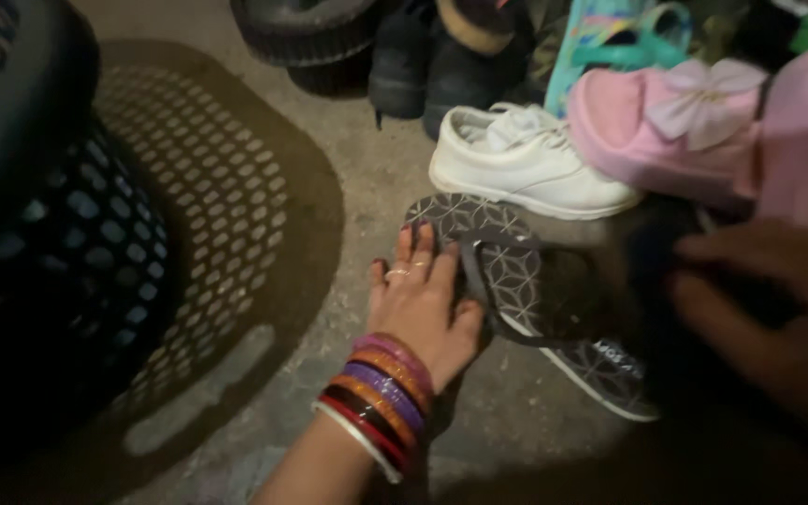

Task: The person wipes several pairs of shoes on the floor with a dark cloth. They clean a pair of patterned flip-flops, pink slides, and white sneakers, handling each item individually and wiping the surfaces before placing them back down.

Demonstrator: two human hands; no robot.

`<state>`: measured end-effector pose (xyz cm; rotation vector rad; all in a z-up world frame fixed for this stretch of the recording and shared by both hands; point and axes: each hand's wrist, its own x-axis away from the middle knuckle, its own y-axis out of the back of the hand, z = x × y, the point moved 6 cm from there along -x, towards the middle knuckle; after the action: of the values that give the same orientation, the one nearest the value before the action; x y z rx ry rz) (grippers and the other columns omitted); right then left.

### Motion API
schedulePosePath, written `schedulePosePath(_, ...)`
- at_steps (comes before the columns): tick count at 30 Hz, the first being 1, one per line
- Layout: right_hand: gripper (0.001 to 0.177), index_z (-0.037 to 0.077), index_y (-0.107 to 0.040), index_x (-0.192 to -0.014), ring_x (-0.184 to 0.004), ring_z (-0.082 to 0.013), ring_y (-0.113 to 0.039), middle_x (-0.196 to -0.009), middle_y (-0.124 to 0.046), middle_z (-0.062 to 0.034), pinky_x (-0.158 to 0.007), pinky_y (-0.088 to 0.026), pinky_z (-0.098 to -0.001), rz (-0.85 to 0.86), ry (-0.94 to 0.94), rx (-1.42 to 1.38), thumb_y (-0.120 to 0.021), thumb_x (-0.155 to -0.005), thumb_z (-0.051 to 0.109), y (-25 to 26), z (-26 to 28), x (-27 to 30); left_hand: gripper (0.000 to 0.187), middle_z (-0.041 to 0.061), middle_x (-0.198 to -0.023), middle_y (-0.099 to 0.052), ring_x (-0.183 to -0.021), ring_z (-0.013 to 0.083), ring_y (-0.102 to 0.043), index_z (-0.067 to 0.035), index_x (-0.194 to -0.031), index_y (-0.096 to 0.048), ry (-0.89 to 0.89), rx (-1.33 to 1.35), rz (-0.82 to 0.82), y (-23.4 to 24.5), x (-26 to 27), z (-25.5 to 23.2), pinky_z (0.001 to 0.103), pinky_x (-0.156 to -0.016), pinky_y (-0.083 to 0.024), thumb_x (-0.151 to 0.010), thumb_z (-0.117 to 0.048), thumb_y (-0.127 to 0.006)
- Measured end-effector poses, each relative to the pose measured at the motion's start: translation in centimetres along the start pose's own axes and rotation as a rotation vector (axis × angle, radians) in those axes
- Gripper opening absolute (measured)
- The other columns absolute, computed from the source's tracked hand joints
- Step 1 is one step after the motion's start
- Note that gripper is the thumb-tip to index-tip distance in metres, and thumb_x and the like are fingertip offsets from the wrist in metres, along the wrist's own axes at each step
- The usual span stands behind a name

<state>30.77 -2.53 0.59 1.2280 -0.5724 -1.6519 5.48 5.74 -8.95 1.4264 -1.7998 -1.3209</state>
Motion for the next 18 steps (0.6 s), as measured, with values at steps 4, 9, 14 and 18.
schedulePosePath(4, 0.032, 0.006, -0.072, -0.115, -0.093, -0.0249, -0.072, -0.107, -0.073, -0.0136, -0.083, -0.056, -0.0348, 0.041, -0.143, -0.066, -0.078, -0.084, 0.014, -2.2, -0.4, 0.0, 0.09, 0.025, -0.165, -0.017, -0.155, 0.0419, -0.007, -0.006, -0.152, -0.038, 0.033, 0.07, 0.104, 0.5, 0.0, -1.0, 0.064, -0.119, -0.003, -0.083, -0.059, -0.062)
schedulePosePath(9, 0.041, 0.006, -0.069, -0.114, -0.102, -0.0355, -0.067, -0.115, -0.069, -0.0164, -0.088, -0.054, -0.0431, 0.059, 0.253, 0.053, -0.078, -0.076, 0.019, -6.7, 3.5, 0.9, 0.1, 0.027, -0.166, -0.012, -0.155, 0.0417, -0.006, -0.012, -0.155, -0.032, 0.09, -0.03, 0.13, 1.7, -0.1, -1.5, 0.07, -0.116, 0.003, -0.076, -0.061, -0.067)
schedulePosePath(14, 0.049, 0.006, -0.063, -0.12, -0.1, -0.0433, -0.062, -0.118, -0.064, -0.0218, -0.085, -0.051, -0.0515, 0.146, 0.537, 0.226, -0.077, -0.078, 0.028, -7.0, 3.8, 5.6, 0.096, 0.025, -0.167, -0.016, -0.156, 0.0385, -0.012, -0.012, -0.157, -0.031, 0.078, -0.016, 0.07, 1.3, -0.3, -1.4, 0.064, -0.116, -0.003, -0.08, -0.057, -0.067)
schedulePosePath(18, 0.065, 0.004, -0.063, -0.126, -0.095, -0.0417, -0.062, -0.113, -0.065, -0.0212, -0.081, -0.051, -0.0521, 0.164, 0.355, 0.132, -0.082, -0.071, 0.032, -7.4, 2.8, 6.6, 0.093, 0.024, -0.168, -0.014, -0.154, 0.0389, -0.013, -0.014, -0.158, -0.03, 0.076, -0.03, 0.127, -0.1, -0.2, -0.8, 0.06, -0.116, -0.007, -0.083, -0.053, -0.067)
